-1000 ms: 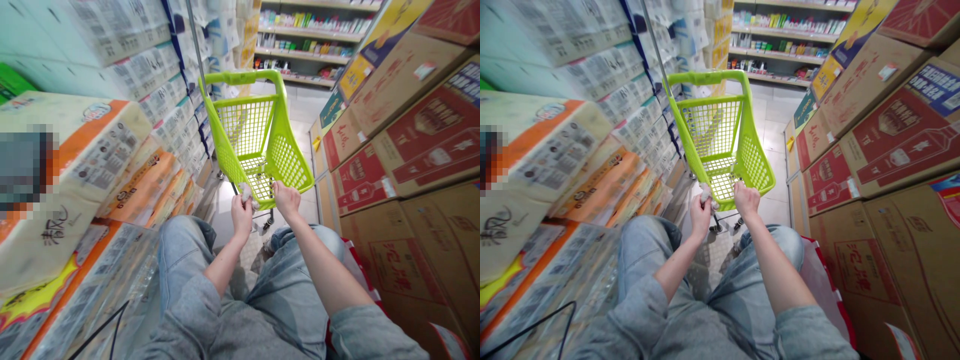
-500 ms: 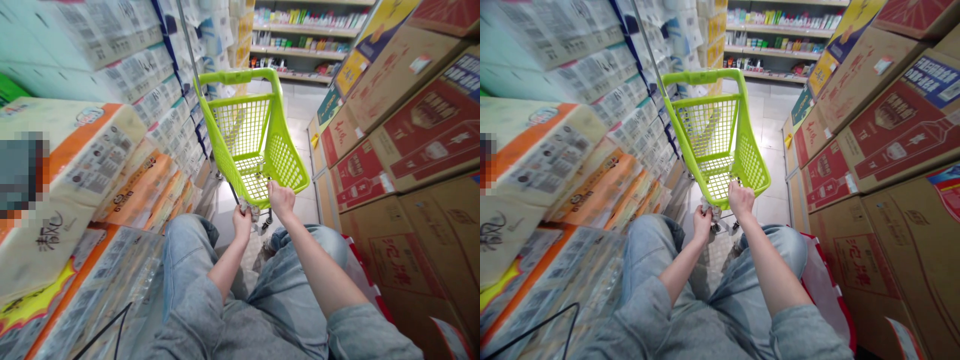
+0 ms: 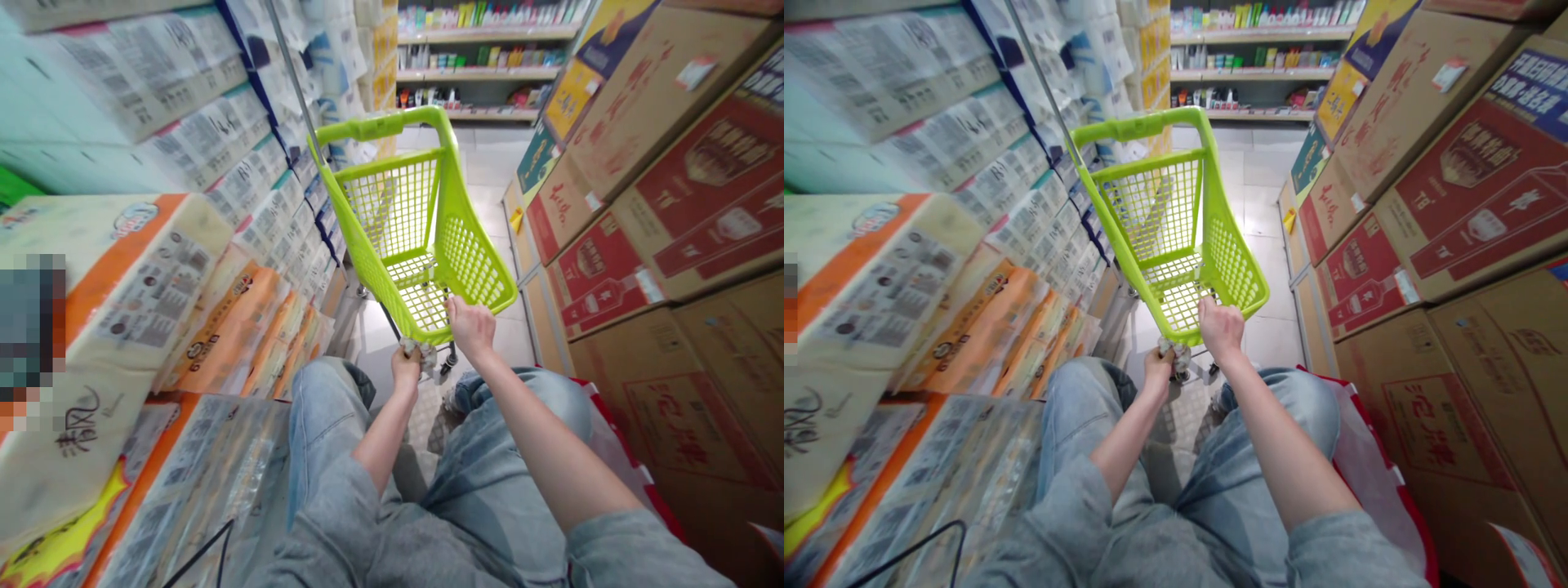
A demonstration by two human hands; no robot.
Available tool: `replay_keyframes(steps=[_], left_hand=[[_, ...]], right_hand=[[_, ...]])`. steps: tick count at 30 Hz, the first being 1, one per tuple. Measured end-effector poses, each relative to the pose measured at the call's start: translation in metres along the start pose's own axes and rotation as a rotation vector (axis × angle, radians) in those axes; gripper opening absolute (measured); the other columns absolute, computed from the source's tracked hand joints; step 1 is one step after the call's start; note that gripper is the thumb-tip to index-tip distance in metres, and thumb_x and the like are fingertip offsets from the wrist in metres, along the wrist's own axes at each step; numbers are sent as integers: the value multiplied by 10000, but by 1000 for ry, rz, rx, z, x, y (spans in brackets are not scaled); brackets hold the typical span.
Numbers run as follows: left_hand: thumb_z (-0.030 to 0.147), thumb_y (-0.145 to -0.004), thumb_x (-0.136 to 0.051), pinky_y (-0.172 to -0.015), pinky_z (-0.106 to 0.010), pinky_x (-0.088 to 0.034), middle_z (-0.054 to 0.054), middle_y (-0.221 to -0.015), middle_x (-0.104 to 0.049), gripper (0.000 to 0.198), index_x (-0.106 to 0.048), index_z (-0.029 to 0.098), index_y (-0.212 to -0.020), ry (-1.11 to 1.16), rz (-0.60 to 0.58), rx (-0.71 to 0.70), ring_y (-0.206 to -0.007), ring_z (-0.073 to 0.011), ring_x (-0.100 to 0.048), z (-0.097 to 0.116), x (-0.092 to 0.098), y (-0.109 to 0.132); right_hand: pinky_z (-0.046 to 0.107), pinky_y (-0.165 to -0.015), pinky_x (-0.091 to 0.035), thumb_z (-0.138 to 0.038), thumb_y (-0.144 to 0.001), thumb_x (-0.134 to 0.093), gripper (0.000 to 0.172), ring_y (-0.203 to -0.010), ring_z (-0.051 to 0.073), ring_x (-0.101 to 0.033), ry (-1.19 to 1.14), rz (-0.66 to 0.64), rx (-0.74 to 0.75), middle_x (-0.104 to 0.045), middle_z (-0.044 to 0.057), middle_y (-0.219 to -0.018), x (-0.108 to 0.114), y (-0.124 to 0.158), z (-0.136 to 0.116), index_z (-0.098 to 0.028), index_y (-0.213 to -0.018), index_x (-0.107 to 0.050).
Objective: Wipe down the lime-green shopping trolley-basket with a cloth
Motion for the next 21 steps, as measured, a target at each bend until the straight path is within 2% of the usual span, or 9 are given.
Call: replay_keyframes(steps=[3,7,12,15,17,21], left_hand=[[296,-656,-605,-495,-193,-398,-2,-648,-613,198,-603,132,-767,88,-69,-34,-514,-89,-512,21,-5,15],[282,-651,-604,-522,-187,-414,12,-661,-607,186,-597,138,-768,120,-115,-85,-551,-88,-523,45,-4,24],[330,-710,-598,-636,-216,-467,-15,-787,-647,218,-587,152,-835,135,-68,-174,-678,-112,-585,71,9,17],[358,-764,-572,-680,-213,-467,-25,-841,-656,230,-590,159,-876,40,-58,-322,-744,-122,-595,100,14,14],[337,-785,-554,-664,-205,-451,-17,-803,-646,192,-597,163,-854,-96,-92,-417,-727,-123,-583,117,9,14],[202,-776,-518,-635,-207,-413,-11,-727,-607,76,-580,166,-750,-300,-99,-492,-691,-129,-552,128,-5,14]], right_hand=[[281,-607,-204,-367,-964,-296,410,-612,147,-532,-18,19,10,-662,64,-667,1,-1,1,-185,-899,-657],[280,-610,-208,-368,-964,-294,417,-622,149,-538,-24,13,13,-666,67,-677,0,-3,3,-180,-907,-661],[273,-623,-228,-372,-967,-270,439,-649,155,-557,-15,-29,30,-676,73,-708,-2,-7,5,-185,-930,-665],[269,-633,-243,-368,-968,-263,442,-675,157,-577,-15,-62,38,-689,72,-740,-3,-11,10,-193,-949,-668],[266,-641,-256,-357,-968,-263,438,-689,155,-588,-8,-98,32,-697,71,-762,-3,-14,15,-196,-962,-670],[252,-649,-285,-361,-957,-298,411,-746,149,-610,-12,-198,53,-714,59,-850,2,-18,17,-213,-933,-681]])
Point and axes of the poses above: each hand's wrist, its own y-axis away from the middle knuckle, its own x-axis out of the back of the hand, z = x × y, the point moved 8 cm from there along -y, towards the middle knuckle
